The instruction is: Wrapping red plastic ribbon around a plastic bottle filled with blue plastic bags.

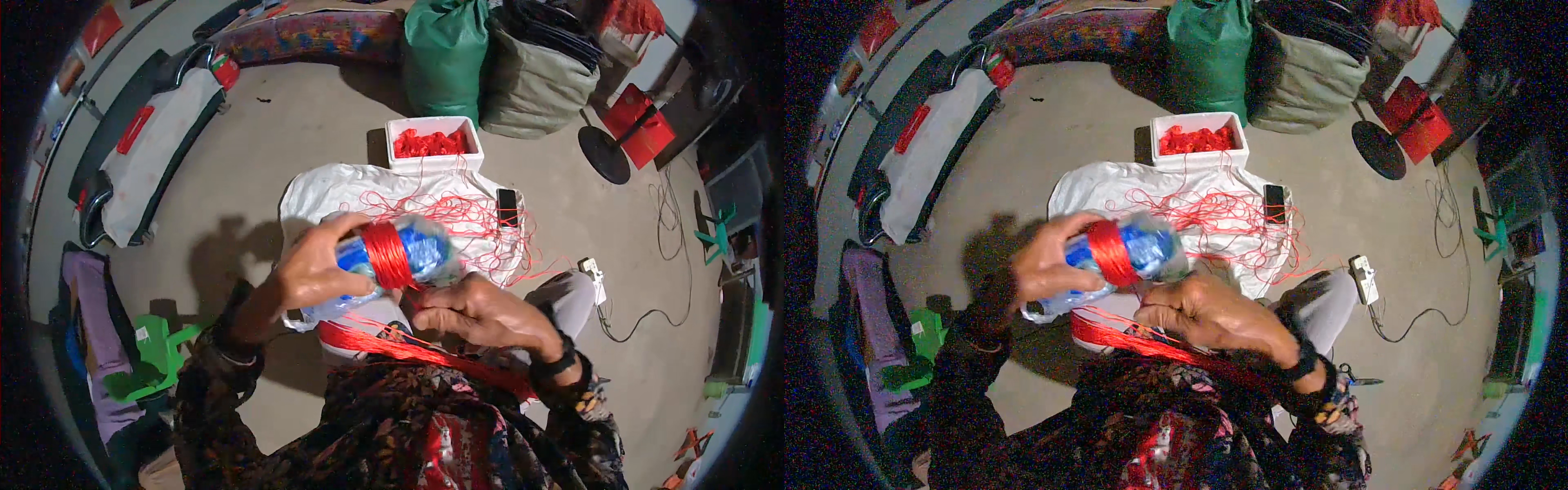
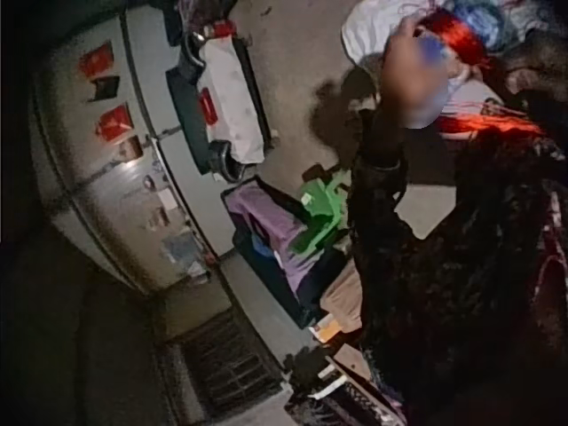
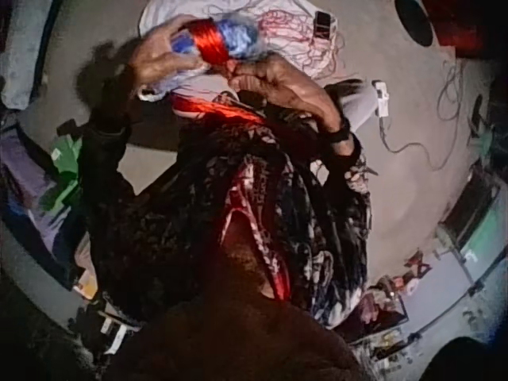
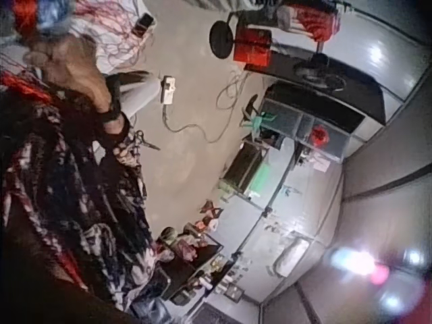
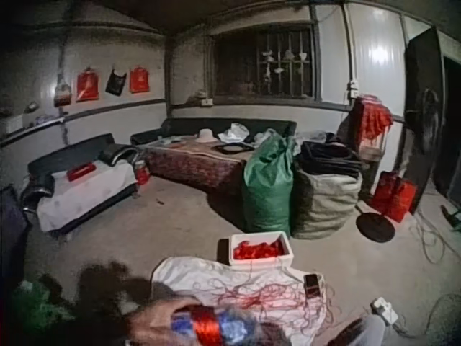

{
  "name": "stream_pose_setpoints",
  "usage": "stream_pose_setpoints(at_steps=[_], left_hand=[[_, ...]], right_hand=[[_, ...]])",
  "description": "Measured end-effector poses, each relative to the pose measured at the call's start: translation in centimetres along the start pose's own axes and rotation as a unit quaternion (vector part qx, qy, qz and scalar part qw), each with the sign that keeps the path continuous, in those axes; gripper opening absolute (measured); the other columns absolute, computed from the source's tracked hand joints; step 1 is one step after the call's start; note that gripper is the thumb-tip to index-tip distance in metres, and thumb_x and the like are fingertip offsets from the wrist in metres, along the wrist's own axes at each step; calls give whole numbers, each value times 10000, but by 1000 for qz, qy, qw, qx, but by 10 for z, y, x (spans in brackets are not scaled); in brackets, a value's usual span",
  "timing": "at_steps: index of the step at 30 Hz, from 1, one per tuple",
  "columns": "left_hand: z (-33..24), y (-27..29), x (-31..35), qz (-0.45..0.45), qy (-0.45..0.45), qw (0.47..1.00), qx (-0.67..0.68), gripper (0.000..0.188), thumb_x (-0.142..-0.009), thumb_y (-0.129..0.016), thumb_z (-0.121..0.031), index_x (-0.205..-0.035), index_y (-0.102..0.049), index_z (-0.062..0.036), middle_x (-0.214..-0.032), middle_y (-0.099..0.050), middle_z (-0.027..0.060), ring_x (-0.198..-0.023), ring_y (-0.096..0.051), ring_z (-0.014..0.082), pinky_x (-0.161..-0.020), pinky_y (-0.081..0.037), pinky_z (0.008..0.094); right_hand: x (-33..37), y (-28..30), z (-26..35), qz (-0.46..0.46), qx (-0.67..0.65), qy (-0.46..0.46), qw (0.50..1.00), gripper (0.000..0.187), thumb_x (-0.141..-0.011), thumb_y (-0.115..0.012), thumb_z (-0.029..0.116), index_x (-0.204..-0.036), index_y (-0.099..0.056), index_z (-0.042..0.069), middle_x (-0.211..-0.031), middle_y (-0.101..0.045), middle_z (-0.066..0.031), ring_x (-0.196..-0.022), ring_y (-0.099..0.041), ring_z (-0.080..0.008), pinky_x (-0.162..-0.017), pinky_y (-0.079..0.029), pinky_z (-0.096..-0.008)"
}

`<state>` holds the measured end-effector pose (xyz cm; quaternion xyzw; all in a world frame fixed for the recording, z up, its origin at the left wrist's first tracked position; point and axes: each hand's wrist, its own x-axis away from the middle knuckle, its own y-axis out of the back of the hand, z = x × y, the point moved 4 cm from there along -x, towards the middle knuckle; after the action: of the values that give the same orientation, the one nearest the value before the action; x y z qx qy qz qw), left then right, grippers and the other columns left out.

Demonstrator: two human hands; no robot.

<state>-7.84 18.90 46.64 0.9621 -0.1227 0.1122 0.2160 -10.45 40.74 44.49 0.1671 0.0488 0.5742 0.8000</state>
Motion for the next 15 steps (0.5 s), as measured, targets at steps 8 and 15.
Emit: stream_pose_setpoints(at_steps=[8, 15], left_hand=[[-23, -51, 16, 128, -108, 983, -71, 711, -686, -769, -249, -1288, -475, -11, -1161, -573, 199, -1132, -556, 299, -965, -432, 419], [-21, -4, 7, 6, -1, 983, 183, 771, -604, -823, -137, -1295, -512, 0, -1137, -631, 117, -1072, -592, 168, -955, -448, 331]], right_hand=[[-15, 59, -3, -149, -31, 45, 987, 201, -930, -635, 199, -935, -705, 10, -833, -712, -79, -781, -651, -133, -721, -514, -299], [-12, -32, -47, 22, -45, 2, 999, 324, -985, -558, 325, -1038, -647, 18, -890, -688, -97, -813, -640, -212, -703, -487, -332]])
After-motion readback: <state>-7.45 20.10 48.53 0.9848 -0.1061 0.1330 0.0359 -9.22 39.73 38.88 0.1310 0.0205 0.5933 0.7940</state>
